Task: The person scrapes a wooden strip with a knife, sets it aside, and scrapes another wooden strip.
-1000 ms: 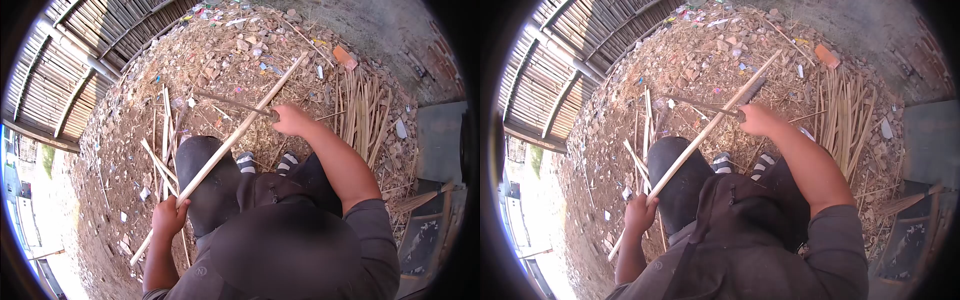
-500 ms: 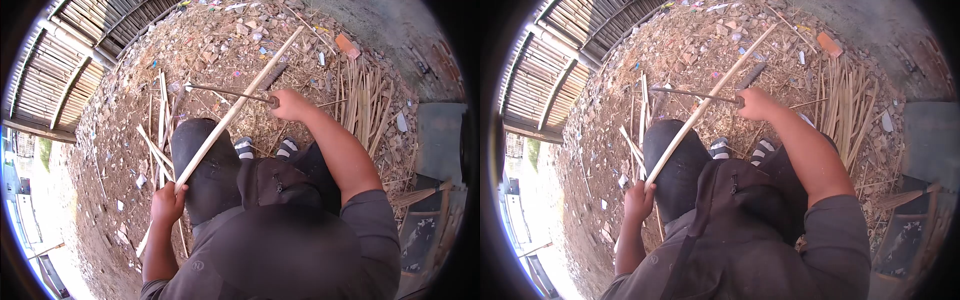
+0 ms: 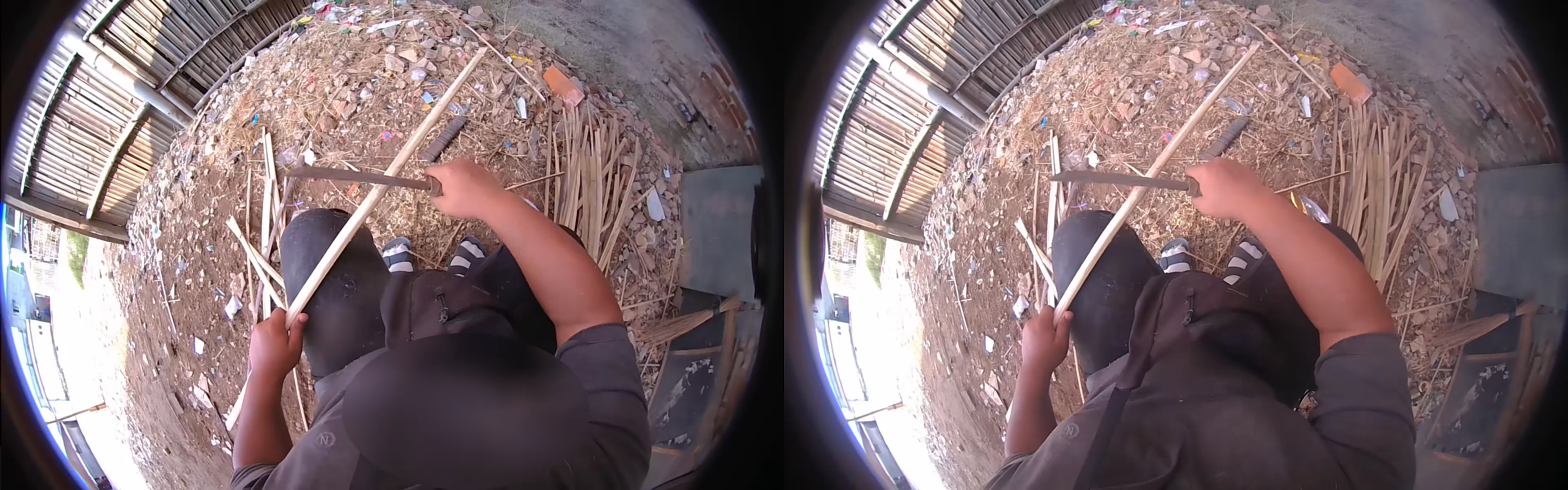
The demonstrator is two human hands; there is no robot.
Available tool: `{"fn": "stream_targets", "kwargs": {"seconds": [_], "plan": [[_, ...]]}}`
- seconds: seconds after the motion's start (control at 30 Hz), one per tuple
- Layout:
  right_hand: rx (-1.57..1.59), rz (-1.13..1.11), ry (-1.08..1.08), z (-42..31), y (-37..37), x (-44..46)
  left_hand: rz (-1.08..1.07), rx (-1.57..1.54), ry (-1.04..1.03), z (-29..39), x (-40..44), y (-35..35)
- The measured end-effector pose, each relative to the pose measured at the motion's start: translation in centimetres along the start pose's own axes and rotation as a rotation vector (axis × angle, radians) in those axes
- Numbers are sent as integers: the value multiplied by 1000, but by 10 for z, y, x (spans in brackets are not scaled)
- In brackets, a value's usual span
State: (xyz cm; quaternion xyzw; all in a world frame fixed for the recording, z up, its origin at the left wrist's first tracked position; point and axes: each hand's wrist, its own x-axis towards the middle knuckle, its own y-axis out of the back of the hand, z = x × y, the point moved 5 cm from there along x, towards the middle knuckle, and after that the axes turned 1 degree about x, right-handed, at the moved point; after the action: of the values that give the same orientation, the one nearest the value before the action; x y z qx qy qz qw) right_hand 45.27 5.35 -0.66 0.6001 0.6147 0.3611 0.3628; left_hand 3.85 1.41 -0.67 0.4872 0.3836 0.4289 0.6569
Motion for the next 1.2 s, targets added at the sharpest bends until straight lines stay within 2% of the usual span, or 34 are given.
{"fn": "stream_targets", "kwargs": {"seconds": [0.07, 0.17, 0.3, 0.33, 0.43, 0.47, 0.6, 0.7, 0.8, 0.9, 1.0, 1.1, 1.2], "plan": [[-68, -14, 49, -2, -4, -2, 9, 30, -4, -2, -2, -2], [102, -66, -145, 56, -24, 19, 0, 55, 26, 2, 3, -3], [102, 109, -3, 29, -4, 4, 24, 24, 1, -1, 1, 1], [7, 126, 0, 17, -2, -2, 24, 25, -5, -1, 1, 1], [35, 7, -37, 35, -10, 3, 8, 26, -11, -3, -3, -3], [171, -4, -110, 66, -24, 13, -3, 34, 4, 2, -2, -3], [29, -67, -121, 59, -6, 3, -9, 40, 24, 6, 9, 8], [-5, -46, -54, 47, 6, -6, -26, 30, 20, 4, 8, 7], [40, 103, 5, 38, 18, -17, -16, 2, 27, 6, 5, 3], [187, 168, 31, 42, 23, -21, -21, 6, 12, 5, 8, 1], [19, 158, 66, 36, 33, -21, -7, -19, 15, 5, 7, 0], [-166, 251, 164, 31, 42, -17, -18, -23, 43, 5, 6, -1], [-185, 164, 117, 14, 33, -15, -11, -29, 40, 5, 6, -1]]}}
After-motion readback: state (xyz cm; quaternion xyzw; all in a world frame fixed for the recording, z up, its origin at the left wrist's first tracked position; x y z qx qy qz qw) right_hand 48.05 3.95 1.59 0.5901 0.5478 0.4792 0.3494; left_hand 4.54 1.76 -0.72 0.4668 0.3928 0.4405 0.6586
